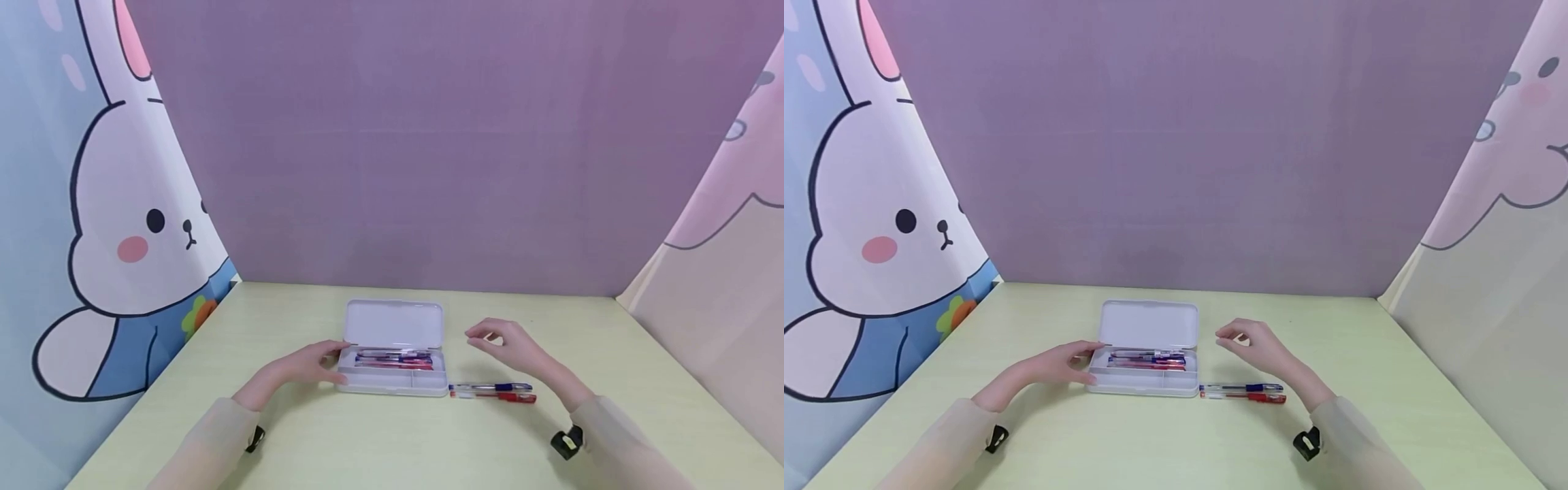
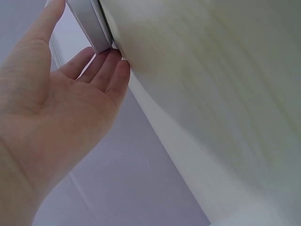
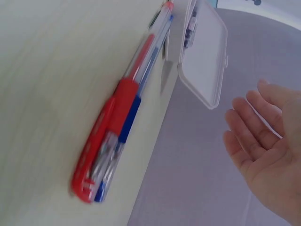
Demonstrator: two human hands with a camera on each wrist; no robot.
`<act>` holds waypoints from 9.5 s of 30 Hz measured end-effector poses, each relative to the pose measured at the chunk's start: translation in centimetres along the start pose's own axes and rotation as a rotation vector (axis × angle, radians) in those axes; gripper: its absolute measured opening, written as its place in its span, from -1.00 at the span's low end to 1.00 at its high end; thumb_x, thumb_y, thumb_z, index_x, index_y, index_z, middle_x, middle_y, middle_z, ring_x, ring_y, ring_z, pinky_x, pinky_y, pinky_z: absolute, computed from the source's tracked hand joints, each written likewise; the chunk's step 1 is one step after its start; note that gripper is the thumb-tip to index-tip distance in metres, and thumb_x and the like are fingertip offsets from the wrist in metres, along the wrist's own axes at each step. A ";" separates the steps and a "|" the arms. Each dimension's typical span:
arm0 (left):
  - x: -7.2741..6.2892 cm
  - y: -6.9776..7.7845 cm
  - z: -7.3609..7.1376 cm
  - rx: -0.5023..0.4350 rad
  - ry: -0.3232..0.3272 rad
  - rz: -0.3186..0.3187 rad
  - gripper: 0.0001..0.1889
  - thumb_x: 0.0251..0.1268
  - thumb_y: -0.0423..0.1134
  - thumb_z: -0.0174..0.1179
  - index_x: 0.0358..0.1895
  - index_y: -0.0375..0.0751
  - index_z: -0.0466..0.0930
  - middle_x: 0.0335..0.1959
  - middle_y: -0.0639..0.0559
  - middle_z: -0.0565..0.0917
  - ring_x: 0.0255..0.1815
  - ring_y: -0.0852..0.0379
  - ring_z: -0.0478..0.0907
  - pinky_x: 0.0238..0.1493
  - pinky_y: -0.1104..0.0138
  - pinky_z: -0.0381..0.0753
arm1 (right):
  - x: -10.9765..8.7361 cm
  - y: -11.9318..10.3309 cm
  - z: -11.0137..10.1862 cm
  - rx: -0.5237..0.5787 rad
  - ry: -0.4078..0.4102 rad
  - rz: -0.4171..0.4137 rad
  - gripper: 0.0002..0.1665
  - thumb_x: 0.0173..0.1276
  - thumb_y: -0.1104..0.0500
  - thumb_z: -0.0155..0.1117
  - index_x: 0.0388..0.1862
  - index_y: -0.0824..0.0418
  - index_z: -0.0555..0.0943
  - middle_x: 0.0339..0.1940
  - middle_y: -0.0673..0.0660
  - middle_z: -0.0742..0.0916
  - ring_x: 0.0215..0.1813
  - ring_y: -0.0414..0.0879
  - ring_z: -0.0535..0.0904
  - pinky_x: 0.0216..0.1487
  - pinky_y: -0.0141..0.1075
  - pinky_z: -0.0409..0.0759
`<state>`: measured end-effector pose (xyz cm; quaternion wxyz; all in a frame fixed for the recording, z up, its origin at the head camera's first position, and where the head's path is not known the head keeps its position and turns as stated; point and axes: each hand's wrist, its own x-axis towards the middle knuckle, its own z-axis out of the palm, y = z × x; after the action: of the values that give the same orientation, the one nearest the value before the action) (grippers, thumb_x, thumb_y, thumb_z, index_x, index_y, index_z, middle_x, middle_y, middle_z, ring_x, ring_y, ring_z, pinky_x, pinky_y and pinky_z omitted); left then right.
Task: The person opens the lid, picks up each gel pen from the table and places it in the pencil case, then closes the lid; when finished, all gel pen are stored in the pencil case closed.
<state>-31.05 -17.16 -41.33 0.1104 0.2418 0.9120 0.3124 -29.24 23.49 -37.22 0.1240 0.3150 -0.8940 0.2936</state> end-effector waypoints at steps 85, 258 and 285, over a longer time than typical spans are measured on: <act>0.1 -0.4 -0.1 0.006 -0.011 0.067 -0.19 0.08 0.02 0.34 0.37 -0.25 0.24 0.33 -0.31 0.32 0.33 -0.26 0.26 0.32 -0.12 0.24 | -4.0 2.4 -4.5 -0.082 -0.098 0.124 -0.95 0.27 0.20 0.27 -0.32 0.15 0.64 -0.44 -0.06 0.65 -0.42 -0.37 0.44 -0.42 -0.43 0.45; 0.1 0.3 -0.3 -0.009 -0.005 -0.016 -0.16 0.07 0.03 0.34 0.39 -0.24 0.22 0.33 -0.30 0.32 0.34 -0.26 0.25 0.34 -0.13 0.21 | -5.9 2.2 -1.9 0.071 -0.082 -0.016 -0.79 0.22 0.16 0.34 -0.21 0.24 0.66 -0.28 0.13 0.72 -0.24 -0.36 0.58 -0.23 -0.34 0.61; 0.4 0.0 0.1 -0.021 0.007 -0.018 -0.15 0.04 0.05 0.35 0.39 -0.21 0.23 0.36 -0.28 0.29 0.36 -0.25 0.22 0.35 -0.13 0.20 | -8.1 4.5 -2.7 0.137 -0.257 0.041 -0.83 0.19 0.15 0.36 -0.28 0.21 0.71 -0.33 0.08 0.69 -0.28 -0.32 0.56 -0.29 -0.42 0.59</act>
<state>-31.34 -16.95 -41.39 0.1124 0.2315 0.9112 0.3217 -25.78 31.98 -40.36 -0.0194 0.3394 -0.8867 0.3134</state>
